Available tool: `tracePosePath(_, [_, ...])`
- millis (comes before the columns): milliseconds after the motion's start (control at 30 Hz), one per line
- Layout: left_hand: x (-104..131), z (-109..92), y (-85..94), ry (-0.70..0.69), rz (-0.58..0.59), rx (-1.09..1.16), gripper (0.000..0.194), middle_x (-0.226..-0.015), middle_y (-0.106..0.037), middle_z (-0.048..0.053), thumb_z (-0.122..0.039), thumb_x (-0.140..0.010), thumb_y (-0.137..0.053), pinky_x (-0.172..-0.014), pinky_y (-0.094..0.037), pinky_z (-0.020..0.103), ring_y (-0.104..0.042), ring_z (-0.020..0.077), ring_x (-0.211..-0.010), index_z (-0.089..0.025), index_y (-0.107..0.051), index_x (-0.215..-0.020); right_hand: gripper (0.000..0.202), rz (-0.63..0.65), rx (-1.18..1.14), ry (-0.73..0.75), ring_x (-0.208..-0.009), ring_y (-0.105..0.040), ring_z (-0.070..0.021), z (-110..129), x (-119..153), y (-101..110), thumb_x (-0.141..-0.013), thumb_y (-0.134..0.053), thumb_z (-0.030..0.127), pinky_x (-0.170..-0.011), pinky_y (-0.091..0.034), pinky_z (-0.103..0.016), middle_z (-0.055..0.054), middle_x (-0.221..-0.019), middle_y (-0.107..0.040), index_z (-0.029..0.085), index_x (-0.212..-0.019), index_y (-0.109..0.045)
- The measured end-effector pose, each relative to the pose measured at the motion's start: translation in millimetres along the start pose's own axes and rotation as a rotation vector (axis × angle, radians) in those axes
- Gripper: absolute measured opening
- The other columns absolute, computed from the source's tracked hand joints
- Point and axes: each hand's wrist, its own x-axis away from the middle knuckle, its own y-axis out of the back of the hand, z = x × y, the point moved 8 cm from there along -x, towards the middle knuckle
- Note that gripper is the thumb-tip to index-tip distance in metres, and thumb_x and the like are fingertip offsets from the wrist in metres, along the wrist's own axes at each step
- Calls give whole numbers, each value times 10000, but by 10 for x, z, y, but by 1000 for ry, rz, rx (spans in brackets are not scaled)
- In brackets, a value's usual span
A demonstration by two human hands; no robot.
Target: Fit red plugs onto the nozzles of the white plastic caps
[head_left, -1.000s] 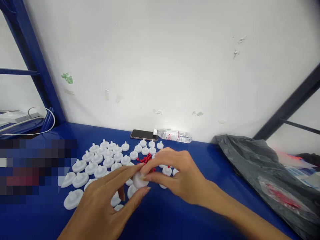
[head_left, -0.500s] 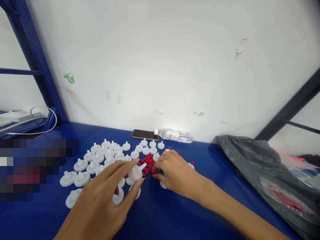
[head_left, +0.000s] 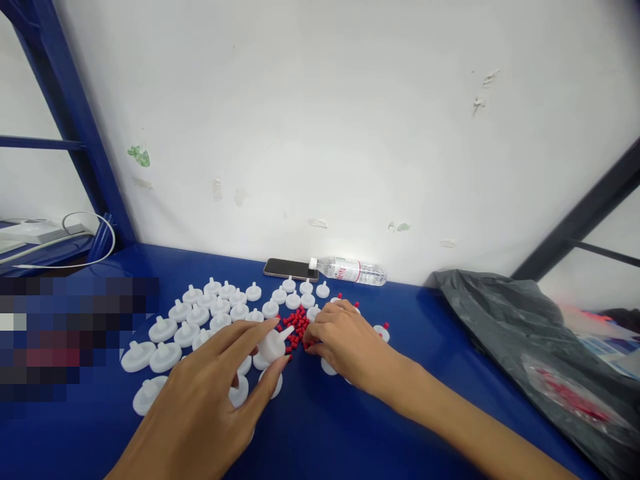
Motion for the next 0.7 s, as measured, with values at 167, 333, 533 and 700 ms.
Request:
tracePosePath(167, [20, 23, -49, 3, 36, -33, 374, -1107, -779, 38, -473, -995, -561, -603, -575, 267, -651, 119, -552, -260, -681, -1278, 131, 8, -7, 30, -925, -640, -224, 43, 1, 4, -995, -657, 200, -854, -383, -378, -37, -899, -751, 193, -881, -722])
tracePosePath(333, [19, 68, -76, -11, 28, -94, 386, -1107, -783, 48, -464, -998, -526, -560, -580, 279, -692, 157, -603, -253, -703, -1268, 133, -63, -313, -48, -893, -696, -191, 1, 10, 263, -1016, -634, 202, -864, -452, -349, -21, -941, -787, 201, -946, -748])
tracePosePath(533, [6, 133, -133, -5, 40, -116, 368, -1109, -786, 44, -401, -990, -515, -466, -557, 269, -664, 143, -533, -248, -726, -1249, 112, -187, -896, -160, -884, -740, -135, -56, 84, 587, -975, -702, 303, -789, -517, -243, 52, -933, -807, 265, -954, -805])
tracePosePath(700, [-11, 104, -82, -17, 8, -57, 339, -1097, -785, 22, -363, -980, -544, -483, -555, 236, -653, 103, -505, -240, -724, -1241, 95, -234, -949, -161, -817, -732, -125, -27, 89, 585, -948, -733, 268, -757, -517, -230, 49, -887, -810, 258, -939, -827])
